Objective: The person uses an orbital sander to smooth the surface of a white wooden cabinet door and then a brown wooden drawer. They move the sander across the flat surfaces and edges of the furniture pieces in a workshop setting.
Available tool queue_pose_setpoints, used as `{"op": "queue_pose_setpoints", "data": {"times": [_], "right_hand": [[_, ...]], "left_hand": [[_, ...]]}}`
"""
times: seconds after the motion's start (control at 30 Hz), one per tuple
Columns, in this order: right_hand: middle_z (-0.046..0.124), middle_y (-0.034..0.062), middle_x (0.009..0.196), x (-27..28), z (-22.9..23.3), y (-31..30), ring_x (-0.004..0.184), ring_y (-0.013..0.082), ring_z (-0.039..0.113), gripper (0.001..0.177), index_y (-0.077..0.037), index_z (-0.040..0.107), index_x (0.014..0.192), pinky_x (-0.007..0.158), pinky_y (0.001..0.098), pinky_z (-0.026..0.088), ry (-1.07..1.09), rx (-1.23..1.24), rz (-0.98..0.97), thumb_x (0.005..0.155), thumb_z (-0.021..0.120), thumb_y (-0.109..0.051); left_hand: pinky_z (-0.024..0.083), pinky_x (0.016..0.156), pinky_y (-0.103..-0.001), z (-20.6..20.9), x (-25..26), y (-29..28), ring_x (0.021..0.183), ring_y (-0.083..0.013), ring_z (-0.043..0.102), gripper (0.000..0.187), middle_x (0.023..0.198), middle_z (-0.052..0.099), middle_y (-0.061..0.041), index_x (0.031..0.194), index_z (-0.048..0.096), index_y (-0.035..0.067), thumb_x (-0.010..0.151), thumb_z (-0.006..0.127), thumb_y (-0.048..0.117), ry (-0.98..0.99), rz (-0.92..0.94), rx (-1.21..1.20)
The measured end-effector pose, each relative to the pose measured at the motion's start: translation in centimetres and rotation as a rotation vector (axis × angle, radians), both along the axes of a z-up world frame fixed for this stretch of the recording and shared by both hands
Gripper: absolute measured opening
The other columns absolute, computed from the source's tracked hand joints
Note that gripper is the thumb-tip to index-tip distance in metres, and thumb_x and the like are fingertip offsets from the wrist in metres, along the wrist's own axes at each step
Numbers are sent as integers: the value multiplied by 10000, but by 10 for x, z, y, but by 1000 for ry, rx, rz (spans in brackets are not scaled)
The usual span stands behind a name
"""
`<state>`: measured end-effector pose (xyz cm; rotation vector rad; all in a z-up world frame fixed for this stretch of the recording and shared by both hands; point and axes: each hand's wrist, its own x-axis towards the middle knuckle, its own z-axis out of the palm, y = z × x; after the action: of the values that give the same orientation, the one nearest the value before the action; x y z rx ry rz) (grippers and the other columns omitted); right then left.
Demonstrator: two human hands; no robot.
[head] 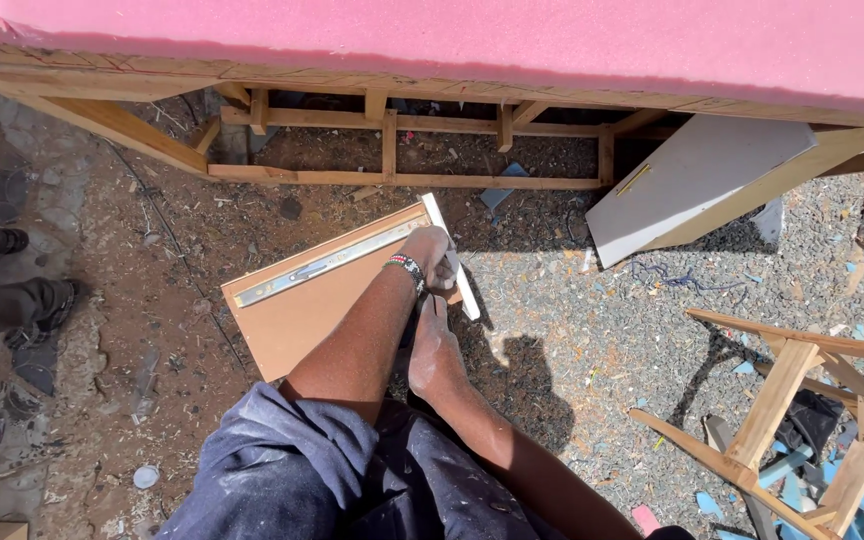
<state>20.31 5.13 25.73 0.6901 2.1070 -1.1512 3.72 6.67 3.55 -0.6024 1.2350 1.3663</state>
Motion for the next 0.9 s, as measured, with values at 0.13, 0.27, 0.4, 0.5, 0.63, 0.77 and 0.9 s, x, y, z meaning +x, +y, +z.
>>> {"op": "queue_pose_setpoints", "data": {"times": [0.13,0.27,0.4,0.5,0.63,0.77,0.9], "right_hand": [[39,412,1898,2,6,-1,1410,695,655,897,-14,24,1882,949,728,790,32,-72,-15,1142,523,70],[66,425,1897,2,13,-8,1282,688,722,891,-6,109,1879,904,803,755,57,-68,-68,1100,535,69],[175,397,1874,8,3,-8,1197,714,743,850,-29,204,1849,864,829,740,94,55,8,1059,500,72],[223,414,1830,6,39,-9,1135,722,753,880,-97,252,1802,821,833,722,105,-26,-66,967,481,57],[314,387,1743,4,56,-11,1180,783,701,728,-159,326,1751,917,896,692,192,-59,-116,1066,571,-117],[453,304,1644,-2,18,-3,1172,770,716,810,-263,413,1692,961,900,669,260,36,-142,955,666,-44],[537,348,1602,-21,71,-1,1279,739,716,737,-212,384,1721,1081,868,636,263,30,-162,1030,596,-68]], "left_hand": [[693,1024,-656,-29,-6,9,1233,-491,806,393,1239,775,-303,1330,750,-54,1142,706,288,533,-535,-256],[633,1143,-542,-59,14,-20,1304,-374,730,502,1298,755,-173,1420,770,82,1023,957,326,1540,-963,-431],[743,926,-359,10,-8,-19,907,-121,751,440,1222,825,-30,1403,812,88,981,691,94,298,304,7],[707,1152,-488,78,-20,-39,1222,-261,880,461,1447,855,-153,1594,709,73,1145,608,97,192,474,143],[731,904,-344,130,-23,-79,1000,-163,897,222,1130,905,-15,1252,846,202,1086,712,263,527,185,-140],[668,986,-453,164,23,-132,1085,-297,843,295,1005,869,-12,1014,905,272,1069,790,539,810,-141,-375],[622,1149,-541,218,83,-148,1316,-357,775,415,1257,829,-95,1204,885,222,1168,692,587,753,-113,-376]]}}
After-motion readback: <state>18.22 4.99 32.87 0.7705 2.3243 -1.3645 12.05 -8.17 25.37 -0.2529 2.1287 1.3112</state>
